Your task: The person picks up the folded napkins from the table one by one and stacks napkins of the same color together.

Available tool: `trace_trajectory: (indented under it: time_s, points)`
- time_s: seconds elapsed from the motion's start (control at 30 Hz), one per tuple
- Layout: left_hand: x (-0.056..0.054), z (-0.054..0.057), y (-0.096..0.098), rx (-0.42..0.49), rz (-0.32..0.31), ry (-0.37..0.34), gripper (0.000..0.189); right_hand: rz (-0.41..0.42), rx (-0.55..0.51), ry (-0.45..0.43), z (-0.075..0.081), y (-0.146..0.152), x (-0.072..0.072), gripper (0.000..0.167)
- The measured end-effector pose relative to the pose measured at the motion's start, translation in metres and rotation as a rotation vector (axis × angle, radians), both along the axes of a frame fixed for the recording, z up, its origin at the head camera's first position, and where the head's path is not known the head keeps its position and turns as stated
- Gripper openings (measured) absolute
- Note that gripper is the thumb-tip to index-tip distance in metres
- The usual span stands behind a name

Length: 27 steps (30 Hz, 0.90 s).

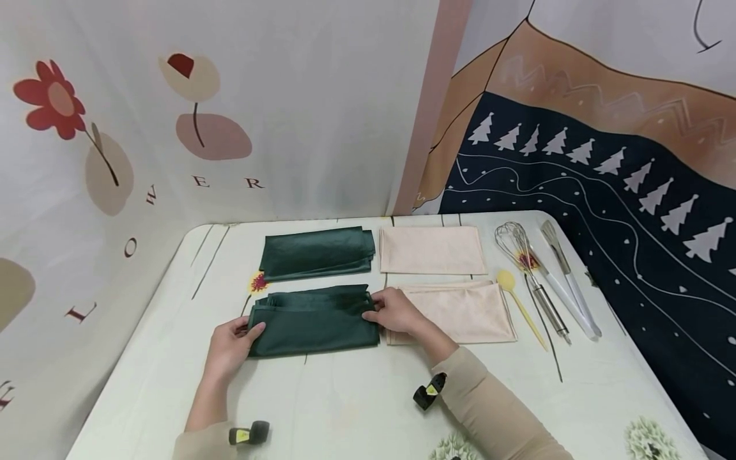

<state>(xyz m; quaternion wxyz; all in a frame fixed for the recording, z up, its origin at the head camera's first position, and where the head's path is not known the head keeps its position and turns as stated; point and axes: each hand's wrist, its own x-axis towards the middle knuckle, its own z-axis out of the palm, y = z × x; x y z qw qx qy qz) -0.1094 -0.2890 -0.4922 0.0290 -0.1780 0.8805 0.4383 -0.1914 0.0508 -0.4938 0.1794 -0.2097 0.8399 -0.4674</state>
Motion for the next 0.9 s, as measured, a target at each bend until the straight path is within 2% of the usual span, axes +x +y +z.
trace_trajectory:
  time_s: [0.1,0.3,0.33,0.57,0.9]
  points:
    - [0.0,0.001,0.001,0.014,0.03,-0.001,0.042,-0.019,-0.026,-0.004,0.0,0.001,0.0,0.013]
    - [-0.005,0.004,0.005,0.07,0.11,0.012,0.039,-0.077,-0.092,-0.011,0.0,0.003,-0.002,0.037]
    - [-0.006,0.005,0.006,0.077,0.118,0.018,0.039,-0.088,-0.109,-0.02,0.0,0.003,-0.003,0.037]
    - [-0.019,0.009,0.01,0.104,0.145,0.048,0.038,-0.19,-0.206,-0.096,-0.004,0.004,-0.012,0.01]
    - [-0.039,0.01,0.01,0.182,0.178,0.064,0.043,-0.237,-0.248,-0.073,0.0,0.003,-0.028,0.013]
